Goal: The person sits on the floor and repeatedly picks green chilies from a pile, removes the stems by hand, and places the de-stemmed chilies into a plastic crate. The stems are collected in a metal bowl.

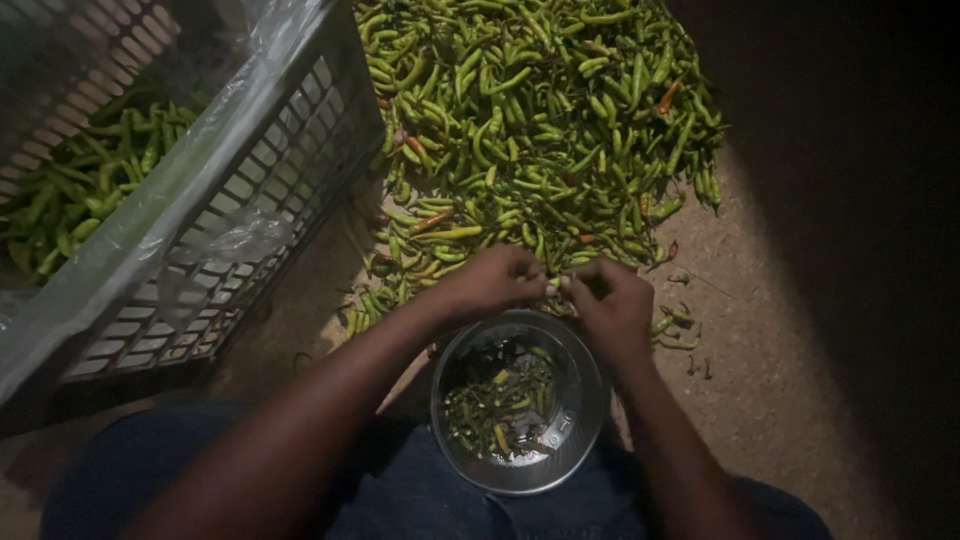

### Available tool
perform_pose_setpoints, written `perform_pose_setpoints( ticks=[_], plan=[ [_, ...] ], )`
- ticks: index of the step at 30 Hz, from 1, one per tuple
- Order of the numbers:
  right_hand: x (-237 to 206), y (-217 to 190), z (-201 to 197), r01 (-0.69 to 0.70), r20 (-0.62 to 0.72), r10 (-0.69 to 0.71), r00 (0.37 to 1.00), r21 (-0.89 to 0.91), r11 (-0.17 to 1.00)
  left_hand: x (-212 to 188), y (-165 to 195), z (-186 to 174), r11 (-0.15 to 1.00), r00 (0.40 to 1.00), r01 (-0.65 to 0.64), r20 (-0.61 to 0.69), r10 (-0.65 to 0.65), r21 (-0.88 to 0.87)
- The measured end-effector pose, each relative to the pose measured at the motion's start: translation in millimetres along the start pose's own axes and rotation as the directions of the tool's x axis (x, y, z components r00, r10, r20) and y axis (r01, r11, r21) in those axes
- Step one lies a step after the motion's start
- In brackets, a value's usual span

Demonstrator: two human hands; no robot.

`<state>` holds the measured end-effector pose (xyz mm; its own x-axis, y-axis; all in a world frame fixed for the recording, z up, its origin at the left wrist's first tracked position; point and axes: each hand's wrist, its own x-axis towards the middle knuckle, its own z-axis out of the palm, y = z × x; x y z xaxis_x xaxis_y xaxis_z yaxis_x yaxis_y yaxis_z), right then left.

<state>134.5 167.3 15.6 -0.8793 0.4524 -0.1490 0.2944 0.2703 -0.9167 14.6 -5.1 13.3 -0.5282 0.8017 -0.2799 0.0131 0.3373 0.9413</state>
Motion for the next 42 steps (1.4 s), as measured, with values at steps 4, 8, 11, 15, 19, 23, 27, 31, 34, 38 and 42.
perform_pose_setpoints(
  ticks=[4,8,11,15,19,23,27,31,34,38,42],
  plan=[
    [-3,-2,0,0.362,-0.082,-0.463,0.882,-0.511,0.780,4,-10,0,0.980,0.995,0.093,0.053,-0.085,-0.177],
    [6,-8,-4,0.115,-0.095,-0.176,0.980,-0.452,0.885,17,-25,-8,0.929,0.998,0.010,-0.056,-0.033,-0.369],
    [5,-9,10,0.053,0.104,-0.012,0.995,-0.402,0.914,22,-37,-13,0.822,0.976,0.061,-0.138,-0.167,-0.567],
    [-5,-6,19,0.496,0.323,-0.388,0.863,-0.400,0.770,23,-44,-12,0.787,0.934,0.112,-0.206,-0.292,-0.607],
    [0,-7,11,0.337,0.231,-0.263,0.937,-0.391,0.856,21,-34,-9,0.866,0.940,-0.076,-0.326,-0.104,-0.494],
    [1,-14,4,0.272,0.159,-0.243,0.957,-0.202,0.941,12,-11,-11,0.970,0.901,-0.240,-0.381,0.206,-0.045],
    [-2,-19,6,0.166,0.113,-0.145,0.983,-0.212,0.963,-4,11,-10,0.883,0.873,-0.287,-0.278,0.401,0.372],
    [-1,-20,4,0.181,0.071,-0.174,0.982,-0.097,0.979,-10,24,-9,0.862,0.949,-0.204,-0.123,0.291,0.464],
    [1,-19,-2,-0.008,0.082,-0.010,0.997,0.217,0.976,-8,25,-11,0.893,0.969,-0.153,-0.114,0.220,0.424],
    [5,-16,-7,-0.196,0.158,0.135,0.978,0.495,0.846,-5,21,-14,0.948,0.983,-0.087,-0.127,0.131,0.306],
    [6,-8,-10,-0.310,0.219,0.221,0.950,0.624,0.717,-2,18,-14,0.978,0.989,-0.101,-0.092,0.119,0.181]
  ],
)
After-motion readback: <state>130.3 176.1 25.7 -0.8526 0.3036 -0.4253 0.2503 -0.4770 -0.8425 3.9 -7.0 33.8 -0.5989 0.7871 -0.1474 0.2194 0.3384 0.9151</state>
